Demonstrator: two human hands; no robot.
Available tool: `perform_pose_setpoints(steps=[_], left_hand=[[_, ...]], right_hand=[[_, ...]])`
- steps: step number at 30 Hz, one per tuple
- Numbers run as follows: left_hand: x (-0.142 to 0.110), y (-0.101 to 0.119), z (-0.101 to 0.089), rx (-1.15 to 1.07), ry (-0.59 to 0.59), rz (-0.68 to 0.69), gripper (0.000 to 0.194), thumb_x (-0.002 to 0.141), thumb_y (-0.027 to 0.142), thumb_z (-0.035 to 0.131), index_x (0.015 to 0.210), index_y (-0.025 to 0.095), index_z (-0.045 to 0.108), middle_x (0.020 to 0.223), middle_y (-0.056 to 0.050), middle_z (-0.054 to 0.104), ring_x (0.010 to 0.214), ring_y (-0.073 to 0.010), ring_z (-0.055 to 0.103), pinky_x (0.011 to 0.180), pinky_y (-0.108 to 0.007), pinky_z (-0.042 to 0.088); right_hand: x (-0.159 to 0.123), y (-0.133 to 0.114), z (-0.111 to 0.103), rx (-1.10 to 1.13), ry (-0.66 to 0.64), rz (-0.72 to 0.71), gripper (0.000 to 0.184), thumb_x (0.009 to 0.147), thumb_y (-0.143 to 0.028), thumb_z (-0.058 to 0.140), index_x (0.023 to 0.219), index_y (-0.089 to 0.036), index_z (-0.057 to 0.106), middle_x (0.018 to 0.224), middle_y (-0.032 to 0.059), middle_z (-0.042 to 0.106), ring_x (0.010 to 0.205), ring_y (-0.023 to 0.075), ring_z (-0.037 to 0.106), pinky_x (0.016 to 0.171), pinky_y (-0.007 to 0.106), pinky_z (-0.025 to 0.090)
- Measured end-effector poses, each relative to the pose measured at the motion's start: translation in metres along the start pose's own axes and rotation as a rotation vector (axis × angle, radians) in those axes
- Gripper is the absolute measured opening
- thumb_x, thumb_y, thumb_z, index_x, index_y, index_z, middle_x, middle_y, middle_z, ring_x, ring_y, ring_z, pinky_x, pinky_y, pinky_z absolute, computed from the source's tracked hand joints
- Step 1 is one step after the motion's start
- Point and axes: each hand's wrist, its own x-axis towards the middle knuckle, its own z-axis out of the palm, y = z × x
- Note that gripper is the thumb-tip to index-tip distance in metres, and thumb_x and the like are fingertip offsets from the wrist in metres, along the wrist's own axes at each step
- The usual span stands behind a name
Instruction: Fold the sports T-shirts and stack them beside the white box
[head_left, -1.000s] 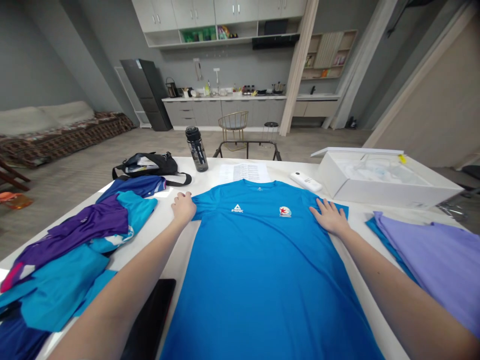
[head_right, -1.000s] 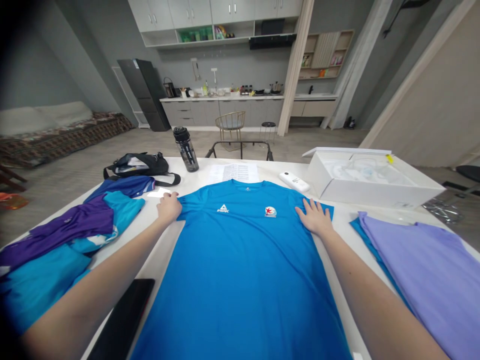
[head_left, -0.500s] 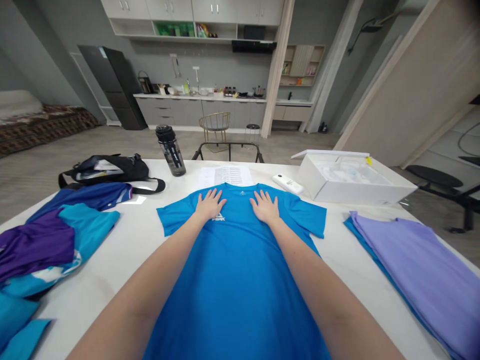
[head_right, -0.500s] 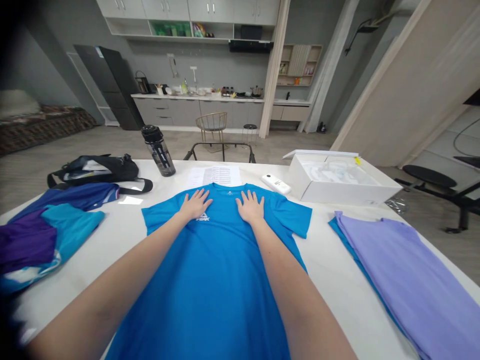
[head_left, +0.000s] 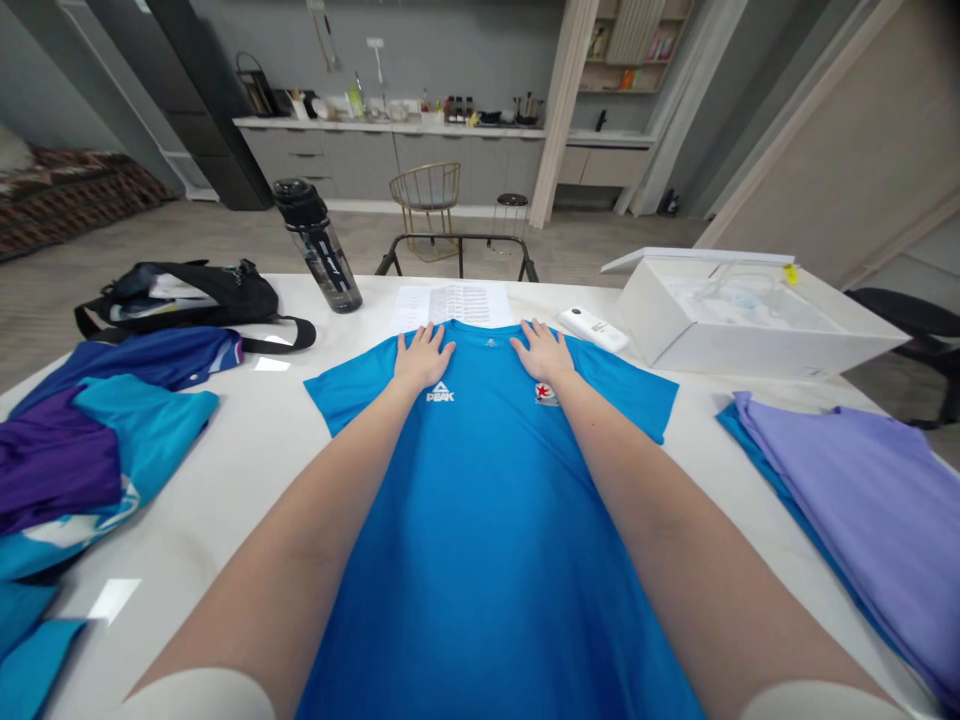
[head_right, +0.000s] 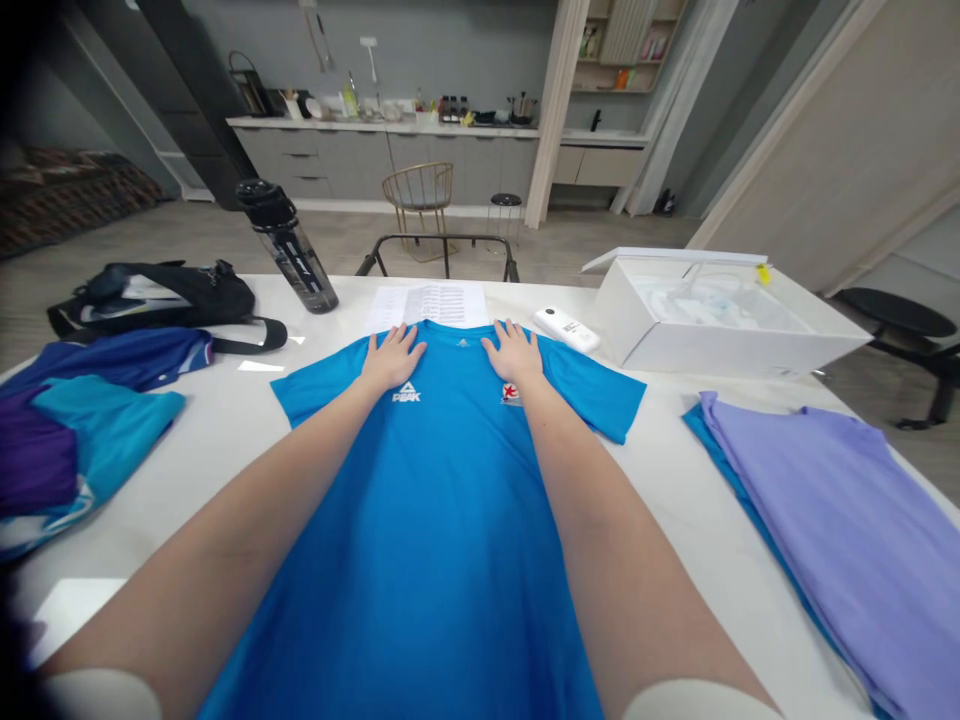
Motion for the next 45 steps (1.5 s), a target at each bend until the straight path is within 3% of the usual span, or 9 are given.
perform_pose_setpoints(steps=[4, 11, 18, 24, 29, 35, 38, 41, 45], left_hand=[[-0.049, 0.017, -0.013, 0.006, 0.172, 0.129, 0.061, 0.106, 0.043, 0.021, 0.16, 0.017, 0.032, 0.169, -0.01, 0.024, 0.156, -0.0285, 0.02, 0.127, -0.055, 0.011], [-0.188, 0.047, -0.008, -0.004, -0.04, 0.17, 0.067, 0.103, 0.06, 0.021, 0.16, 0.026, 0.034, 0.168, -0.007, 0.024, 0.157, -0.0294, 0.018, 0.126, -0.058, 0.014], [-0.276, 0.036, -0.014, -0.009, -0.033, 0.042, 0.072, 0.101, 0.067, 0.017, 0.161, 0.029, 0.031, 0.169, -0.005, 0.022, 0.157, -0.0294, 0.017, 0.125, -0.059, 0.01], [-0.355, 0.034, -0.021, 0.008, 0.01, -0.01, 0.07, 0.102, 0.064, 0.02, 0.16, 0.029, 0.033, 0.168, -0.006, 0.025, 0.156, -0.0292, 0.019, 0.126, -0.057, 0.013], [-0.404, 0.04, -0.029, 0.01, 0.044, -0.041, 0.07, 0.103, 0.061, 0.019, 0.161, 0.024, 0.032, 0.169, -0.01, 0.022, 0.156, -0.0319, 0.02, 0.124, -0.059, 0.017], [-0.463, 0.047, -0.026, 0.011, 0.043, 0.008, 0.068, 0.101, 0.063, 0.029, 0.161, 0.031, 0.031, 0.168, -0.005, 0.025, 0.156, -0.0318, 0.019, 0.126, -0.058, 0.012], [-0.488, 0.042, -0.033, 0.008, 0.019, 0.053, 0.068, 0.1, 0.064, 0.032, 0.161, 0.034, 0.03, 0.168, -0.003, 0.024, 0.157, -0.0305, 0.017, 0.127, -0.058, 0.01], [-0.504, 0.032, -0.046, -0.027, -0.074, 0.235, 0.069, 0.1, 0.065, 0.038, 0.16, 0.033, 0.032, 0.167, -0.004, 0.026, 0.156, -0.0297, 0.019, 0.127, -0.058, 0.009], [-0.521, 0.009, -0.059, -0.117, -0.177, 0.481, 0.058, 0.101, 0.055, 0.047, 0.153, 0.032, 0.045, 0.163, -0.004, 0.038, 0.152, -0.0255, 0.032, 0.128, -0.054, 0.018]], right_hand=[[-0.041, -0.021, -0.013, 0.072, 0.176, -0.028, 0.067, 0.107, -0.047, 0.017, 0.161, -0.007, 0.028, 0.168, 0.0157, 0.024, 0.155, 0.0309, 0.017, 0.124, 0.053, 0.009], [-0.187, -0.053, -0.019, 0.03, -0.029, 0.022, 0.073, 0.105, -0.061, 0.019, 0.163, -0.017, 0.025, 0.17, 0.0112, 0.016, 0.156, 0.0308, 0.012, 0.123, 0.058, 0.01], [-0.281, -0.02, -0.032, -0.029, -0.07, 0.136, 0.076, 0.101, -0.068, 0.023, 0.162, -0.023, 0.029, 0.169, 0.0093, 0.021, 0.156, 0.0314, 0.015, 0.124, 0.056, 0.008], [-0.344, 0.019, -0.042, 0.002, 0.03, 0.148, 0.076, 0.103, -0.062, 0.025, 0.16, -0.011, 0.034, 0.165, 0.0154, 0.032, 0.153, 0.0296, 0.026, 0.124, 0.047, 0.018], [-0.381, 0.002, -0.051, 0.085, 0.206, 0.059, 0.073, 0.105, -0.055, 0.021, 0.156, -0.005, 0.037, 0.165, 0.0177, 0.03, 0.155, 0.0285, 0.021, 0.124, 0.047, 0.022], [-0.45, -0.041, -0.04, 0.044, 0.023, -0.009, 0.067, 0.104, -0.062, 0.025, 0.161, -0.027, 0.033, 0.168, 0.0062, 0.025, 0.155, 0.0309, 0.021, 0.124, 0.059, 0.016], [-0.486, -0.026, -0.043, -0.017, 0.022, 0.028, 0.068, 0.103, -0.062, 0.028, 0.161, -0.027, 0.032, 0.167, 0.0071, 0.027, 0.155, 0.0326, 0.02, 0.124, 0.06, 0.014], [-0.513, 0.0, -0.056, 0.045, 0.031, -0.018, 0.069, 0.103, -0.06, 0.035, 0.16, -0.021, 0.035, 0.165, 0.0101, 0.032, 0.154, 0.0317, 0.024, 0.125, 0.058, 0.018], [-0.544, 0.034, -0.073, 0.248, 0.022, -0.199, 0.052, 0.1, -0.056, 0.049, 0.139, -0.024, 0.061, 0.156, 0.0088, 0.048, 0.145, 0.028, 0.044, 0.122, 0.051, 0.035]])
